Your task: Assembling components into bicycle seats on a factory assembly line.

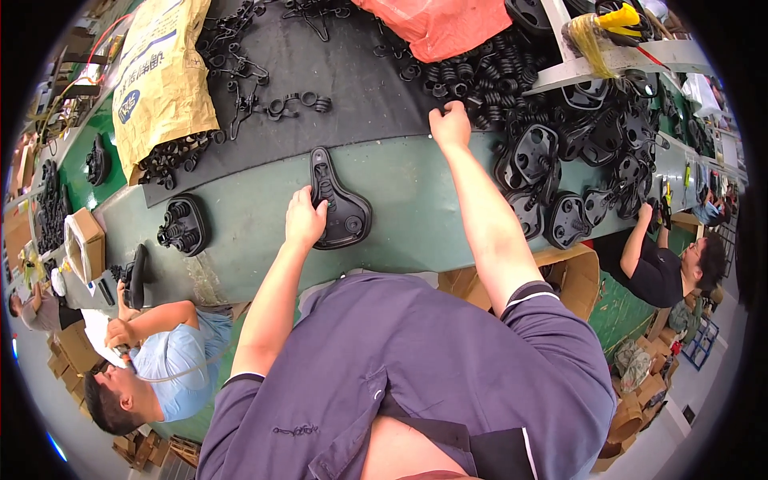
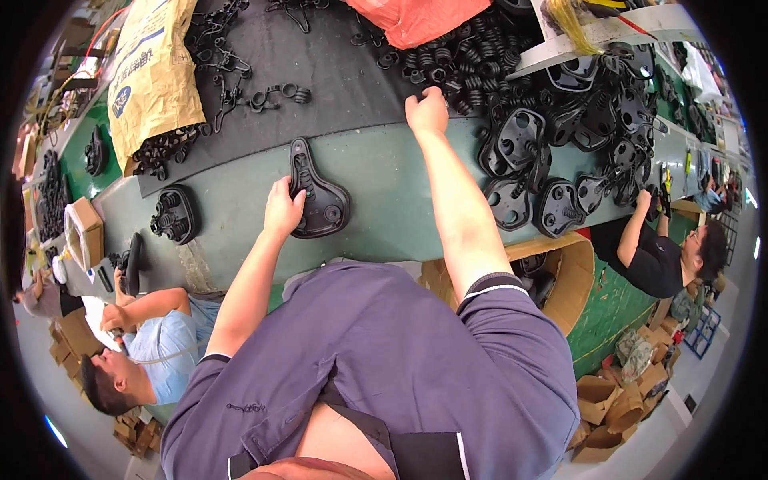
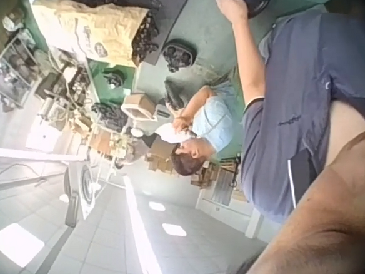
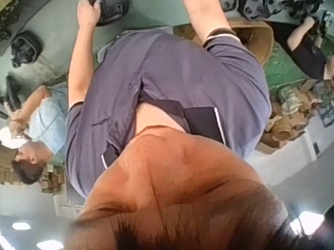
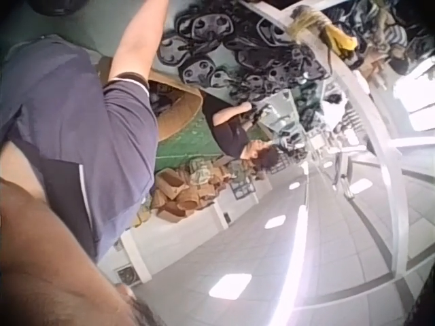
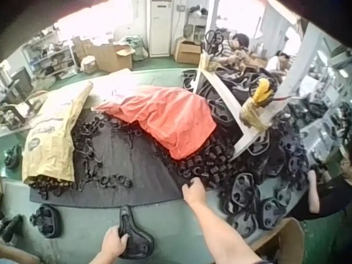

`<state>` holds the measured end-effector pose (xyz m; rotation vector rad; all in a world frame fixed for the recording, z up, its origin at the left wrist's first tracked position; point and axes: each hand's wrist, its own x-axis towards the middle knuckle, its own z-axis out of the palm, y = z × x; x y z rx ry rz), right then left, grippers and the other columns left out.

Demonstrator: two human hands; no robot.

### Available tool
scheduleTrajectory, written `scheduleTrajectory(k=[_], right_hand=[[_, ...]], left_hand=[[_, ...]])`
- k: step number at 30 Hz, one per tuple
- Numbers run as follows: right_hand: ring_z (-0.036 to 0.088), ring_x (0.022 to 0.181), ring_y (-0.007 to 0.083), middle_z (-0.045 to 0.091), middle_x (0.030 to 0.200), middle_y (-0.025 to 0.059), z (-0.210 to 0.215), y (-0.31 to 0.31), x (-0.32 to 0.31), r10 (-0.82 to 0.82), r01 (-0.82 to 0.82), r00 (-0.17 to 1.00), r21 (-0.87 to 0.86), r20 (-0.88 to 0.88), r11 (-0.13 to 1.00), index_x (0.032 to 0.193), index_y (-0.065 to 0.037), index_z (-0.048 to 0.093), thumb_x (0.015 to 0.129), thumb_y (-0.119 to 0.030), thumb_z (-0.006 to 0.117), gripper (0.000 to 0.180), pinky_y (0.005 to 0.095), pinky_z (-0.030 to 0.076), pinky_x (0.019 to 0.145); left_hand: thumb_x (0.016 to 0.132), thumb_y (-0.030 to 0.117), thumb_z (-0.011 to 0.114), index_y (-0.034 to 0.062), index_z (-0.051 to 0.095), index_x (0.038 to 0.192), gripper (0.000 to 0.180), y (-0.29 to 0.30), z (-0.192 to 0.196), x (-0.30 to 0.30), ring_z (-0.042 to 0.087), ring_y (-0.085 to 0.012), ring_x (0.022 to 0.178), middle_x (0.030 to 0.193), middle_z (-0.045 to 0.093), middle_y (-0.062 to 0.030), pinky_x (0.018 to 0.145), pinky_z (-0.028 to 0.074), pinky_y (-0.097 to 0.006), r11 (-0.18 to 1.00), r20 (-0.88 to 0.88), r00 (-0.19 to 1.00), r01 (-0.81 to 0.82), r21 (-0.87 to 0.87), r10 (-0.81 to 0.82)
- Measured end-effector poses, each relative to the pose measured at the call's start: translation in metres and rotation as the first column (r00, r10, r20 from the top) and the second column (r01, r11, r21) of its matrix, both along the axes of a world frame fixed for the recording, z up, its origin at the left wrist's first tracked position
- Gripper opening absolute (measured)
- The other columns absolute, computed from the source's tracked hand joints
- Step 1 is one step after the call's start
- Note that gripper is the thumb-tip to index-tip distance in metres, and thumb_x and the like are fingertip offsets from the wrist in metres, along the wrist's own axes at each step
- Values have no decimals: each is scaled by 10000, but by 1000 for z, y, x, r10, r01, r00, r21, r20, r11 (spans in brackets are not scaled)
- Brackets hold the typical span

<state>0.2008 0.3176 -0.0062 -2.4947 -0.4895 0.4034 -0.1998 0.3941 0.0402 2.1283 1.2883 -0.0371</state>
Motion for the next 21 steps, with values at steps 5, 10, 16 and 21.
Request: scheduleTrajectory(k=[5, 10, 16, 21], right_hand=[[708, 1084, 491, 675, 1264, 317, 49, 19, 1, 69, -56, 982, -76, 176, 996, 1562, -32, 345, 889, -328, 724, 827, 562, 571, 936], [743, 996, 477, 760, 1049, 291, 52, 21, 41, 92, -61, 988, -231, 126, 971, 1478, -28, 418, 872, -234, 696, 698, 565, 587, 885], [730, 1021, 466, 755, 1057, 266, 35, -23, -18, 10, -11, 1000, 52, 19, 999, 1243, -70, 601, 815, -282, 773, 508, 511, 568, 918], [711, 1047, 409, 740, 1120, 183, 91, -54, -124, 638, -604, 769, 271, -47, 749, 1292, -133, 632, 839, -153, 747, 468, 478, 580, 895]], left_hand=[[933, 205, 770, -12, 637, 1329, 470, -19, 18, -19, 562, -414, 1369, 1474, 595, -222, 1146, 469, -483, 992, 42, 995, 90, 88, -93], [923, 176, 774, -18, 678, 1259, 400, -27, 22, -39, 562, -403, 1374, 1472, 600, -213, 1161, 463, -471, 980, 101, 985, 125, 157, -141], [928, 153, 770, 5, 674, 1249, 367, -22, 31, -43, 631, -413, 1259, 1399, 633, -188, 1075, 527, -456, 981, 142, 978, 135, 140, -155], [974, 156, 780, 23, 638, 1389, 458, -28, 56, 3, 706, -258, 1146, 1350, 647, -139, 972, 592, -374, 945, 540, 836, 90, -314, 100]])
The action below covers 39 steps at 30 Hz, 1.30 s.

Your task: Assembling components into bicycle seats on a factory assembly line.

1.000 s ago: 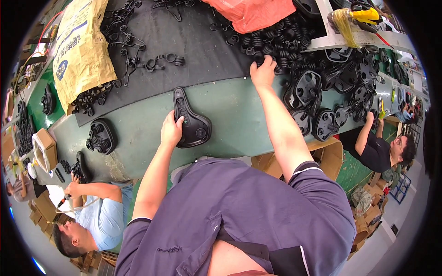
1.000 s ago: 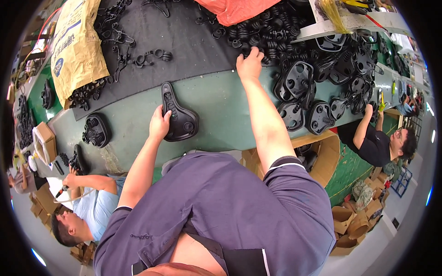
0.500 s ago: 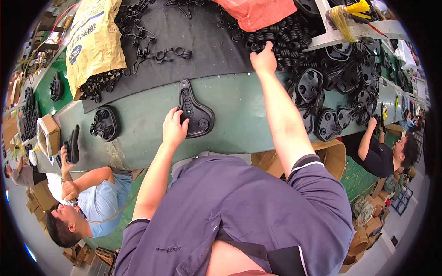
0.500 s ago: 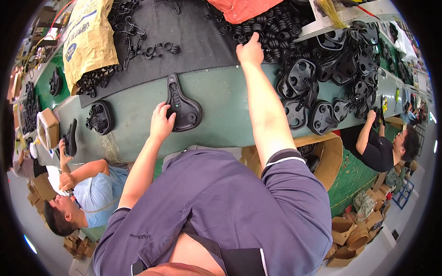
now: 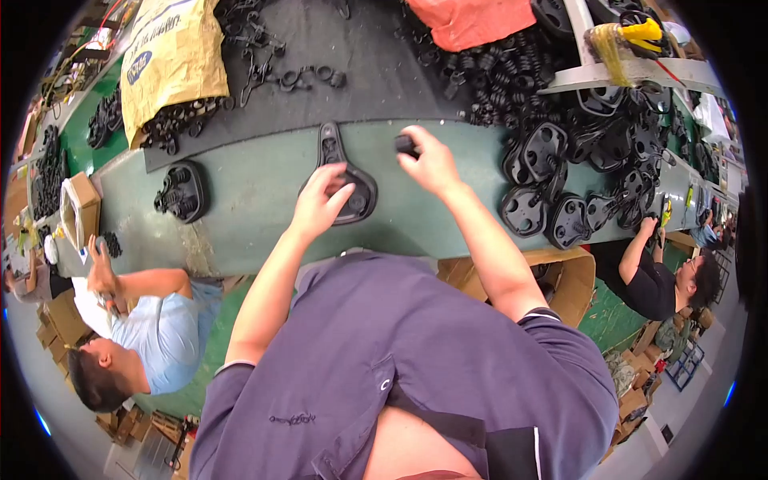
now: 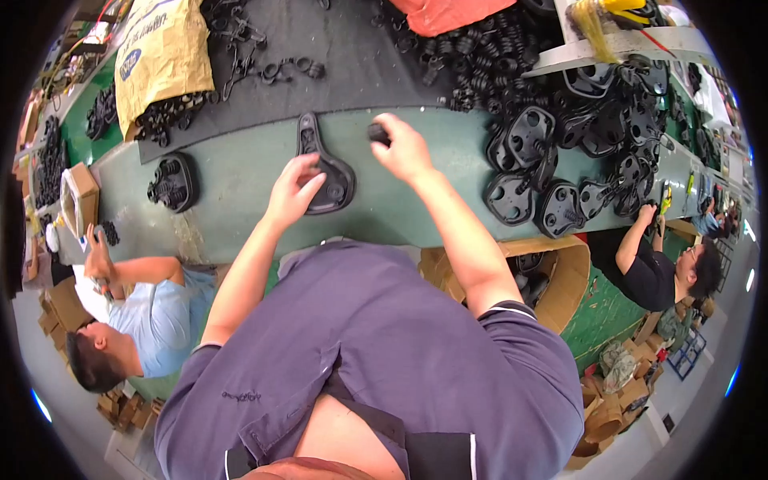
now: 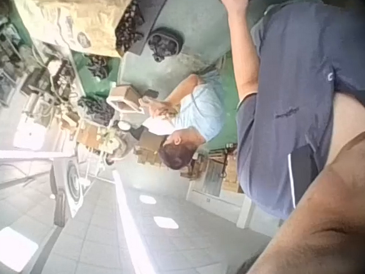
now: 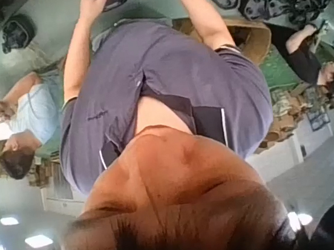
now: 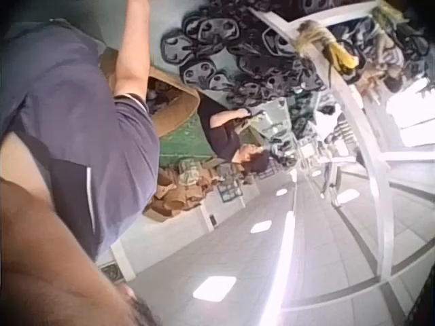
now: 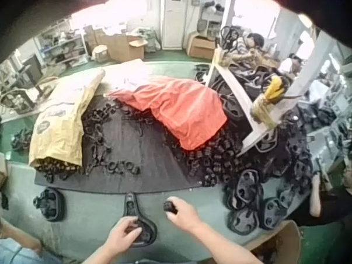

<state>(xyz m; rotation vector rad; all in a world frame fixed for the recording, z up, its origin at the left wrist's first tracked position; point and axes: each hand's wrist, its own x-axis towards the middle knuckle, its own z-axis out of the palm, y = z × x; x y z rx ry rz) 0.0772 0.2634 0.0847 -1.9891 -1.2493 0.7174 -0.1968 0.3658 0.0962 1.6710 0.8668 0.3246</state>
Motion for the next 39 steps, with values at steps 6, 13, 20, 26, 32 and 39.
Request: scheduleTrajectory(k=[6, 13, 20, 26, 32, 39], right_hand=[[615, 1182, 384, 668, 1231, 155, 22, -14, -74, 307, -319, 948, 183, 88, 930, 1378, -43, 563, 813, -70, 797, 612, 478, 514, 1038], [606, 1175, 387, 650, 1224, 157, 19, -32, -102, 230, -229, 973, 196, 22, 953, 1307, -37, 572, 805, -18, 805, 553, 470, 521, 1028], [627, 1032, 302, 650, 1063, 94, -49, -22, -132, 489, -539, 746, -22, 452, 842, 1057, -66, 640, 853, -130, 668, 215, 418, 562, 874], [646, 1063, 312, 678, 1092, 115, -44, -14, -125, 583, -586, 732, -110, 353, 803, 1021, -58, 681, 871, -156, 694, 180, 419, 578, 939], [640, 1192, 411, 693, 1198, 206, -20, 22, -7, 21, -70, 970, 197, 242, 978, 1126, 5, 691, 858, -158, 763, 322, 494, 530, 1044], [667, 1123, 460, 580, 1300, 251, -24, 86, 110, -303, 311, 825, 65, 477, 948, 1281, -24, 632, 864, -212, 789, 484, 533, 573, 955]], left_hand=[[920, -13, 800, 47, 602, 1449, 567, 1, -7, 9, 678, -126, 1101, 1317, 680, -66, 943, 578, -290, 950, 116, 992, 73, -304, -39], [899, 5, 799, 84, 662, 1346, 475, -13, -3, -54, 699, -182, 1135, 1310, 702, -62, 939, 588, -330, 993, -46, 999, -6, -114, 1], [864, 164, 816, 125, 664, 1344, 505, -20, -41, -80, 500, -293, 1483, 1466, 653, -47, 1256, 365, -500, 743, -372, 916, 353, 568, -151], [871, 192, 802, 110, 682, 1279, 433, -12, -56, -86, 471, -285, 1503, 1504, 615, -82, 1279, 335, -503, 639, -453, 878, 438, 633, -153], [891, 243, 818, 60, 685, 1211, 391, 40, -33, -47, 592, -404, 1330, 1438, 626, -185, 1126, 479, -511, 778, -192, 973, 219, 589, -129], [997, 430, 739, -46, 663, 1252, 545, 179, -92, 52, 728, -372, 1060, 1082, 749, -204, 919, 565, -453, 948, -405, 882, -129, 290, 243]])
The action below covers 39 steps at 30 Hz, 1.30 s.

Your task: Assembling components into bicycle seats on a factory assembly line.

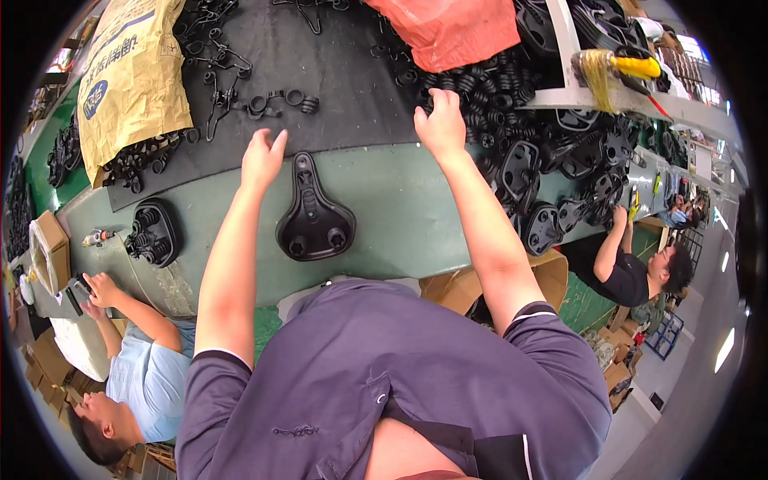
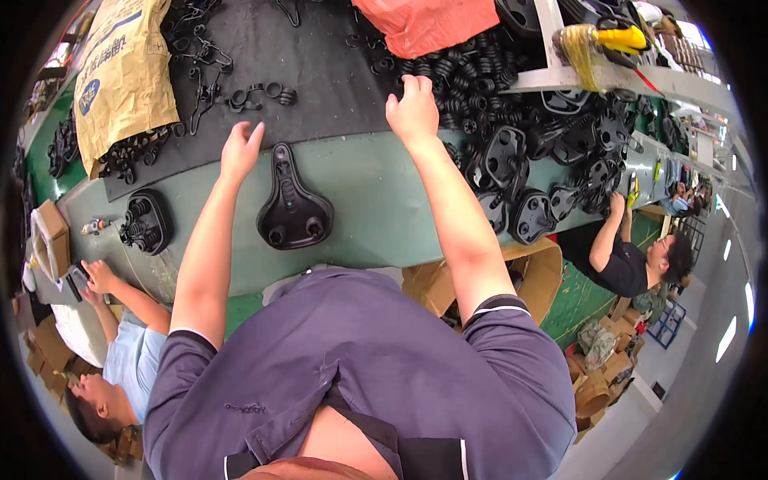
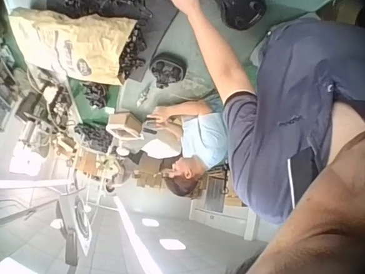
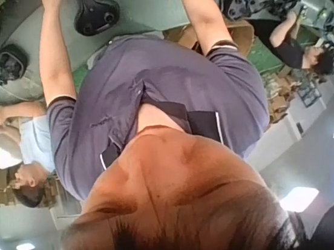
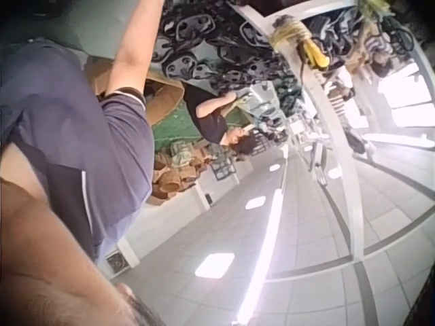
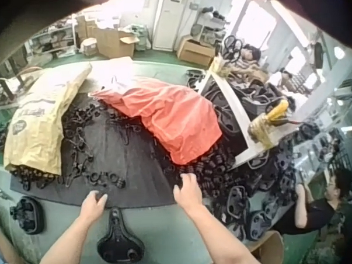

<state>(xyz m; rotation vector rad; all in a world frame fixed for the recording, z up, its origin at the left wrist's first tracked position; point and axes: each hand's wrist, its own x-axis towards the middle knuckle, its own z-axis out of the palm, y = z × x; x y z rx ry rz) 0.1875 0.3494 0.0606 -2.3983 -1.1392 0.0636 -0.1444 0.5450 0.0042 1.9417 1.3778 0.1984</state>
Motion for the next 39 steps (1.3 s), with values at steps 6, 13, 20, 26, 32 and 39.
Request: scheduleTrajectory(k=[6, 13, 20, 26, 32, 39], right_hand=[[702, 954, 425, 539, 1174, 230, -27, 27, 30, -14, 151, 947, -407, 320, 901, 1045, -24, 664, 919, -161, 698, 190, 494, 628, 783], [701, 958, 406, 534, 1160, 182, -29, 17, 42, 99, 49, 929, -383, 356, 923, 966, -39, 656, 907, -165, 732, 159, 447, 645, 747], [701, 897, 377, 685, 901, 183, 36, 16, 76, 11, -25, 990, 93, 144, 995, 854, -29, 758, 772, -198, 753, 187, 442, 586, 868], [638, 642, 219, 661, 830, 98, 103, -50, 81, 154, 513, 475, 414, -866, 752, 1016, -19, 642, 988, -75, 595, 79, 349, 525, 563], [628, 782, 300, 598, 940, 99, -3, -168, -15, 315, 921, -133, 0, -940, 388, 1055, -67, 609, 1017, -138, 601, 81, 320, 472, 541], [701, 850, 279, 701, 1092, 167, -56, -201, -140, -321, 501, 61, -249, -945, 829, 1323, 1, 615, 1048, -118, 578, 302, 395, 611, 728]], left_hand=[[986, 389, 733, -41, 636, 1077, 450, 35, -27, 78, 734, -200, 640, 830, 740, -129, 554, 585, -358, 840, -64, 929, -357, -408, 364], [1000, 384, 747, -61, 632, 1217, 508, 23, -70, 36, 707, -151, 676, 944, 723, -98, 557, 566, -310, 880, 208, 886, -331, -339, 414], [986, 408, 767, -88, 650, 1232, 566, 57, -29, 44, 744, -219, 787, 987, 725, -147, 654, 628, -329, 738, 56, 856, -409, -536, 515], [988, 141, 691, -68, 654, 1161, 274, 37, -55, 0, 761, -219, 818, 968, 728, -116, 680, 634, -333, 779, 283, 826, -265, -568, 488], [1036, 297, 726, -52, 622, 1202, 400, 0, -47, -11, 721, -189, 792, 995, 700, -121, 666, 609, -300, 793, 258, 834, -300, -530, 487], [1011, 542, 706, -103, 605, 1279, 705, 43, -43, 34, 766, -334, 945, 1151, 708, -238, 775, 660, -402, 656, 35, 825, -423, -626, 565]])
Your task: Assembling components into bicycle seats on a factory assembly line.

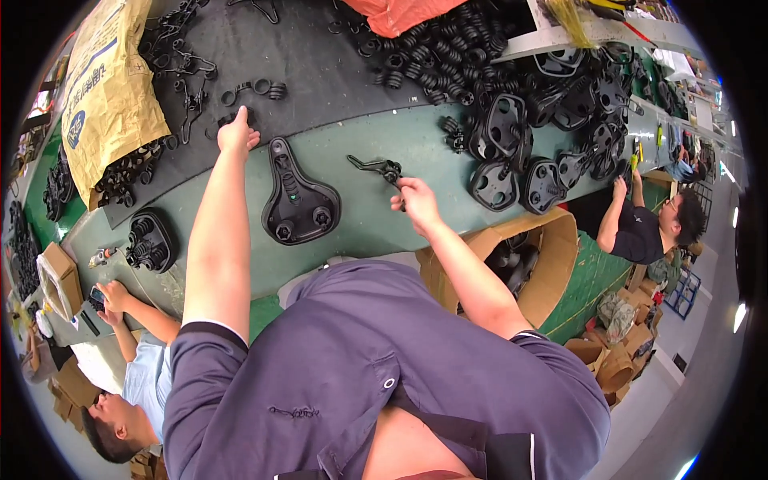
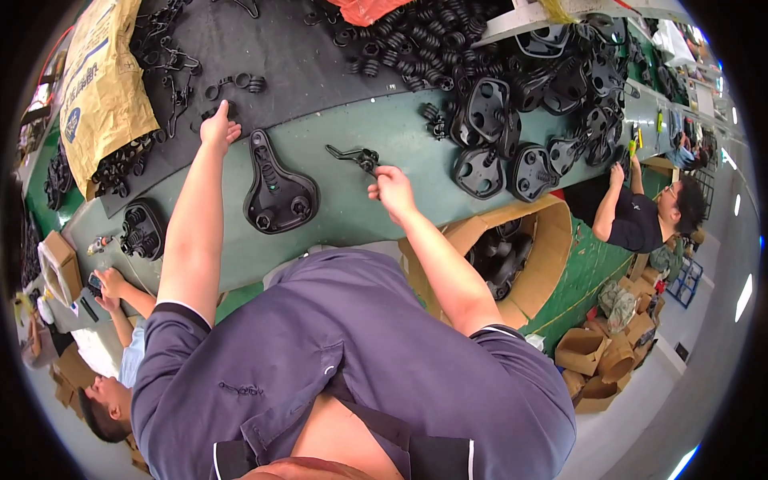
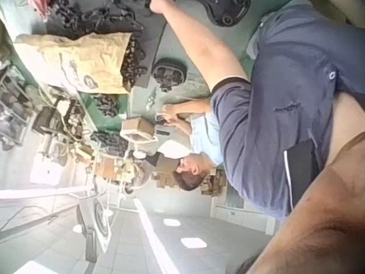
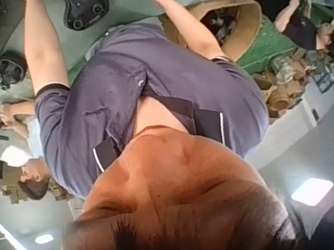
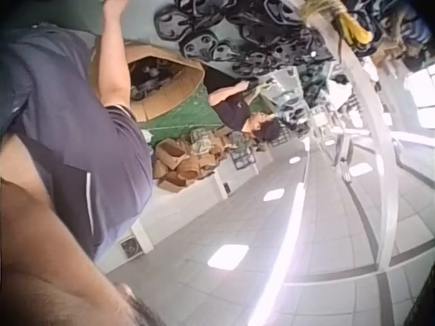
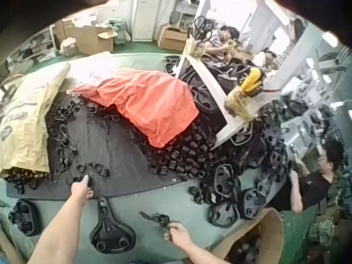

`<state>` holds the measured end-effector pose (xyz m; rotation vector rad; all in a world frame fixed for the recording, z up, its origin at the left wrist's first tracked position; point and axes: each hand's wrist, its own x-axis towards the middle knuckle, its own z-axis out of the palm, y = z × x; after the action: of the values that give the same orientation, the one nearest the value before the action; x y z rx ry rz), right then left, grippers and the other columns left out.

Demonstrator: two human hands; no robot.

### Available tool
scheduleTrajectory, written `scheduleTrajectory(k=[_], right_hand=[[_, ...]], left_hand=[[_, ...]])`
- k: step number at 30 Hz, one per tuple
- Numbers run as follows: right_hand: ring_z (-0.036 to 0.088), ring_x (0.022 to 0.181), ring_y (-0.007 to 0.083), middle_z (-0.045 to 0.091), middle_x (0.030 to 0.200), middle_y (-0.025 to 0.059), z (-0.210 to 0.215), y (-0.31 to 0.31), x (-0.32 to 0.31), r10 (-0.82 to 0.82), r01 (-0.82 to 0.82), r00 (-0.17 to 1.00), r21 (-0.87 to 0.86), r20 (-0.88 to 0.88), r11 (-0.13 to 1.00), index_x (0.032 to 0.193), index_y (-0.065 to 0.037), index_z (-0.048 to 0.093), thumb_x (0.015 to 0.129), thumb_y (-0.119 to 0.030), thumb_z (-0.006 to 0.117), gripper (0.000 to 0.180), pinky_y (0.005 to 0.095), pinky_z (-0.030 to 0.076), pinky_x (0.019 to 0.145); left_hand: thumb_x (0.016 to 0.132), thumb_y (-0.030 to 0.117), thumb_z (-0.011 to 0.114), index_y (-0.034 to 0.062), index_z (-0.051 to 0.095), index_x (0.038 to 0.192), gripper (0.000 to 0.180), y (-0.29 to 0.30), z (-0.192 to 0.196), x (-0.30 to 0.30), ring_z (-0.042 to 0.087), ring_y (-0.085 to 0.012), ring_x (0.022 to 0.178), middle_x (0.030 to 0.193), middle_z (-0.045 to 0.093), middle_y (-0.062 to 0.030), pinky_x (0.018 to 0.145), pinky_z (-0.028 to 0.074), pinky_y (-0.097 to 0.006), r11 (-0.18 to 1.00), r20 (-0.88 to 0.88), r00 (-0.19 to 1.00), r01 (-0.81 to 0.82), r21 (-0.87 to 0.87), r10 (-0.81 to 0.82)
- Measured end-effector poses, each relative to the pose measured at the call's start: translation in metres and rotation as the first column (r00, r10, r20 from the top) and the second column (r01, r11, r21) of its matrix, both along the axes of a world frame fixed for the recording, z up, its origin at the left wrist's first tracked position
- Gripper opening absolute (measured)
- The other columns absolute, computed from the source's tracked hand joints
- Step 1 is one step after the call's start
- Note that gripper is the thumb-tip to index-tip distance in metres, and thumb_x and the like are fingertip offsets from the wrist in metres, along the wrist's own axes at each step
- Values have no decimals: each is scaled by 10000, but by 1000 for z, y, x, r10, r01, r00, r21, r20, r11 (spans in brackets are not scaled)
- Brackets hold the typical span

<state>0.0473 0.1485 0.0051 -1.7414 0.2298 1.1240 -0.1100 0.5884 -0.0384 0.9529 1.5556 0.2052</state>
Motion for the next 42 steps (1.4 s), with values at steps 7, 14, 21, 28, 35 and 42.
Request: scheduleTrajectory(k=[7, 14, 21, 28, 35, 42], right_hand=[[560, 1314, 405, 514, 1448, 213, 38, 7, -26, 733, -567, 164, -545, 660, 618, 1416, -22, 550, 834, -155, 810, 651, 515, 518, 1048], [605, 1239, 464, 502, 1426, 268, -1, 38, -23, 888, -656, 3, -669, 460, 349, 1579, -16, 360, 807, -157, 827, 913, 550, 589, 968], [741, 870, 308, 732, 1066, 224, 55, 105, -10, 709, -701, 540, -223, 454, 677, 1331, 27, 637, 856, -323, 814, 617, 456, 602, 788], [558, 531, 89, 688, 770, 60, 100, 199, -43, 372, -346, 866, 138, -335, 928, 999, -66, 670, 1048, -461, 652, 398, 249, 450, 442], [514, 483, 88, 632, 691, 34, 98, 233, -48, 419, -429, 894, -29, -156, 903, 867, -80, 677, 1049, -431, 612, 400, 282, 449, 430], [760, 977, 403, 735, 1111, 229, 101, 223, -110, 884, -701, -138, -674, 447, 231, 1131, 14, 710, 852, -422, 795, 525, 477, 634, 882]], left_hand=[[895, 238, 718, -98, 614, 1253, 502, -34, 38, -15, 740, -292, 887, 1150, 684, -201, 704, 650, -370, 995, -86, 996, -11, 98, 19], [791, 89, 700, 93, 695, 1229, 438, -159, 124, -112, 681, -368, 1057, 1203, 612, -167, 930, 582, -449, 425, -328, 594, 780, 460, -735], [852, 24, 713, 112, 679, 1337, 494, -215, 122, -164, 605, -348, 1256, 1309, 609, -120, 1058, 539, -447, 136, -433, 378, 859, 493, -818], [836, 74, 824, 75, 645, 1332, 528, -217, 123, -164, 652, -383, 1203, 1282, 639, -123, 1015, 554, -475, 312, -360, 512, 816, 487, -779], [811, 103, 857, 95, 660, 1289, 516, -215, 114, -169, 692, -399, 1098, 1231, 633, -121, 931, 588, -485, 355, -323, 537, 803, 479, -779], [782, 114, 881, 97, 666, 1229, 497, -213, 103, -168, 685, -401, 1094, 1223, 627, -122, 924, 582, -494, 387, -276, 555, 787, 480, -785]])
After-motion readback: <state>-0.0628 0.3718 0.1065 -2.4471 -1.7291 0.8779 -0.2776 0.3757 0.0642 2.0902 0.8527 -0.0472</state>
